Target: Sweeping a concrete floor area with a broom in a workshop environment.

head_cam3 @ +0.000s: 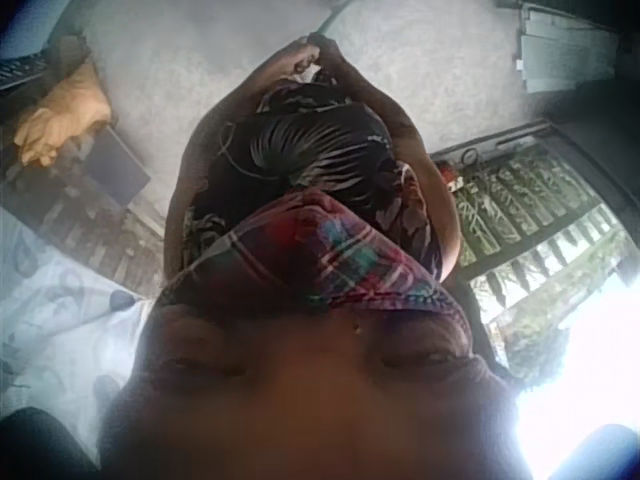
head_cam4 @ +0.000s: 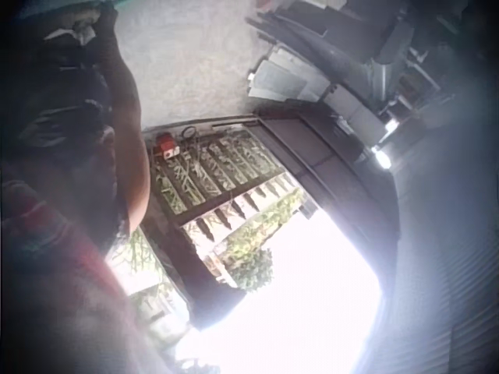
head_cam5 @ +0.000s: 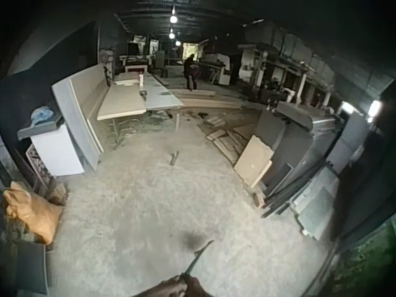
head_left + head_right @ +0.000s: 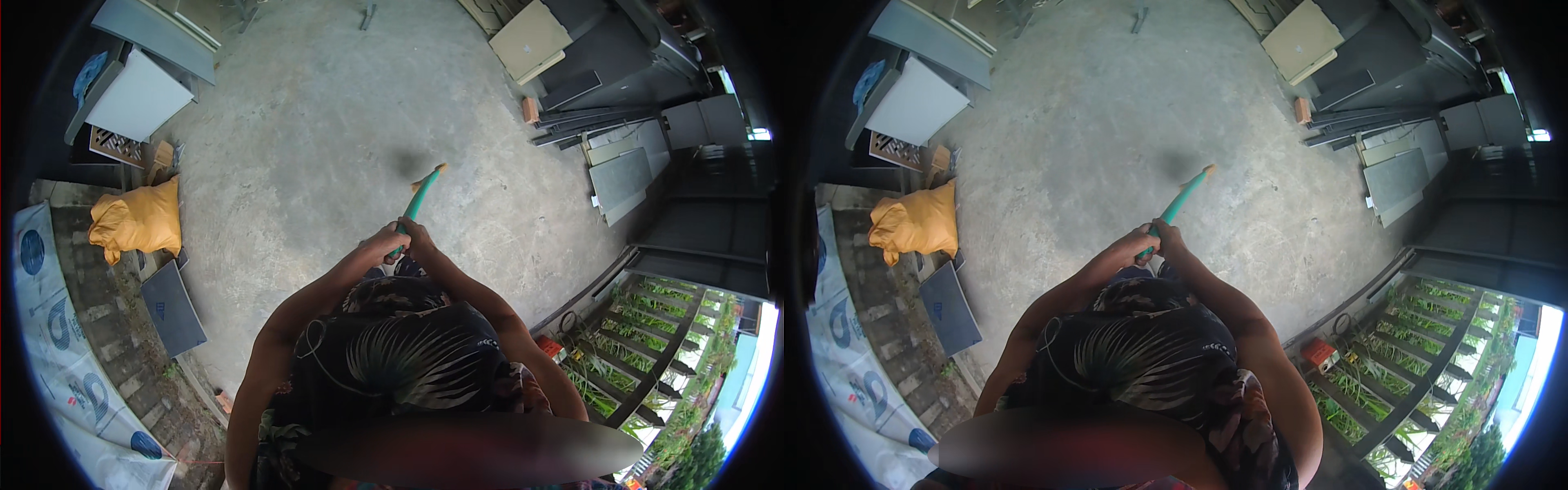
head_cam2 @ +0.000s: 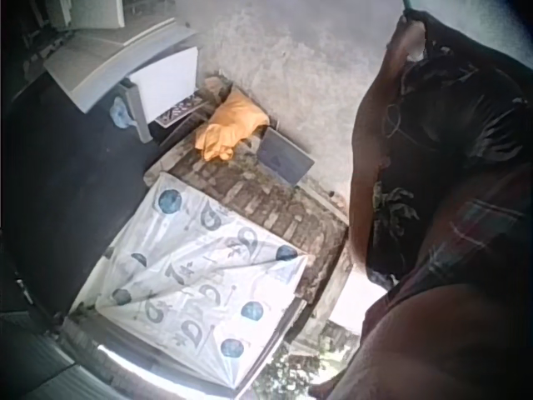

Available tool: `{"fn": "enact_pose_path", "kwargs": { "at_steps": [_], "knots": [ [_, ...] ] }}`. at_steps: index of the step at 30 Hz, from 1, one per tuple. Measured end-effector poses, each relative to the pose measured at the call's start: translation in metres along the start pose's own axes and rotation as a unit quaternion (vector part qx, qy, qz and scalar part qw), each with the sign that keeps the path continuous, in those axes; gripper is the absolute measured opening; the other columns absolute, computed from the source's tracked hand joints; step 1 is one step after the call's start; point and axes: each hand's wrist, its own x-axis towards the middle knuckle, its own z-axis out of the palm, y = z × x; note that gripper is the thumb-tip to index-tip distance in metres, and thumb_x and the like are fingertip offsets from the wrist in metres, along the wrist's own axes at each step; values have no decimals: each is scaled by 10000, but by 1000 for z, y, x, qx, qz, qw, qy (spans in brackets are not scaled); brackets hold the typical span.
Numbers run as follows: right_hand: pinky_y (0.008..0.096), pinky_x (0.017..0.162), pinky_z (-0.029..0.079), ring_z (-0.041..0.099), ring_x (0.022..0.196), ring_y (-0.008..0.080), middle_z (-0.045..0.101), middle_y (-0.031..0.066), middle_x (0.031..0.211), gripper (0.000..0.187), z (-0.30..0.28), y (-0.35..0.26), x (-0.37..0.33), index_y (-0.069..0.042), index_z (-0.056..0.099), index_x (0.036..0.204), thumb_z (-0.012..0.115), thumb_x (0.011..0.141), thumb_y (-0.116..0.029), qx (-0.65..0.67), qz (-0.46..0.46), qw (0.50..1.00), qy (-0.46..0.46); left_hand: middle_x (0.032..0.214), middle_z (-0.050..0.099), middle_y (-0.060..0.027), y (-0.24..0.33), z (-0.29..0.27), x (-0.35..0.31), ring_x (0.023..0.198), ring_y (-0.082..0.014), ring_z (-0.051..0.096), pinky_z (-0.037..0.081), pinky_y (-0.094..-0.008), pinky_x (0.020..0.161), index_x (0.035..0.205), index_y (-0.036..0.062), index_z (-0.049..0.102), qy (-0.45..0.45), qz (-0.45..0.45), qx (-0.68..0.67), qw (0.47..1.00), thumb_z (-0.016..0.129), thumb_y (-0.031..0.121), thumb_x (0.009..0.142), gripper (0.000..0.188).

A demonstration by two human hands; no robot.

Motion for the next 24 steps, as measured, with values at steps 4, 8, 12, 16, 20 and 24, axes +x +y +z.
{"fn": "enact_pose_path", "kwargs": {
  "at_steps": [4,8,12,16,20,24],
  "knots": [
    [287,510,456,562,662,149,552,92,751,274,10,-36,36,-80,456,1050,522,784,-79,-332,-157,930,-21,574,405,-45,42,-24,21,359,-85,332,217,-238,301,1036,41,351,20,23,-34,999,478,34,621,434],
    [290,469,423,529,549,153,531,54,681,268,38,-87,72,-42,534,861,540,770,-294,-177,-112,978,4,581,411,-43,90,-43,42,377,-90,362,243,-237,315,1014,39,372,38,49,-57,996,495,49,630,403],
    [290,473,426,536,570,158,531,59,691,248,43,-147,112,-54,525,860,537,779,-288,-161,-193,966,-68,646,446,-49,154,-59,70,441,-104,417,307,-233,355,956,21,411,21,83,-59,995,519,88,666,316],
    [301,502,438,545,618,169,534,65,719,248,42,-230,162,-39,517,872,529,789,-272,-63,-43,990,-120,685,466,-52,207,-78,130,481,-110,445,336,-231,375,927,22,429,6,279,104,955,529,126,699,269],
    [315,566,457,549,689,174,536,68,765,245,37,-307,207,-40,510,898,503,821,-272,24,31,979,-198,739,466,-52,293,-74,165,560,-114,474,355,-227,398,949,54,438,28,95,-124,987,523,164,728,261],
    [305,581,468,557,684,177,540,67,773,279,58,-374,231,-41,508,934,498,835,-303,35,15,969,-245,763,464,-37,356,-76,180,626,-110,483,361,-217,416,976,77,431,108,134,-216,961,511,195,739,277]
  ]
}}
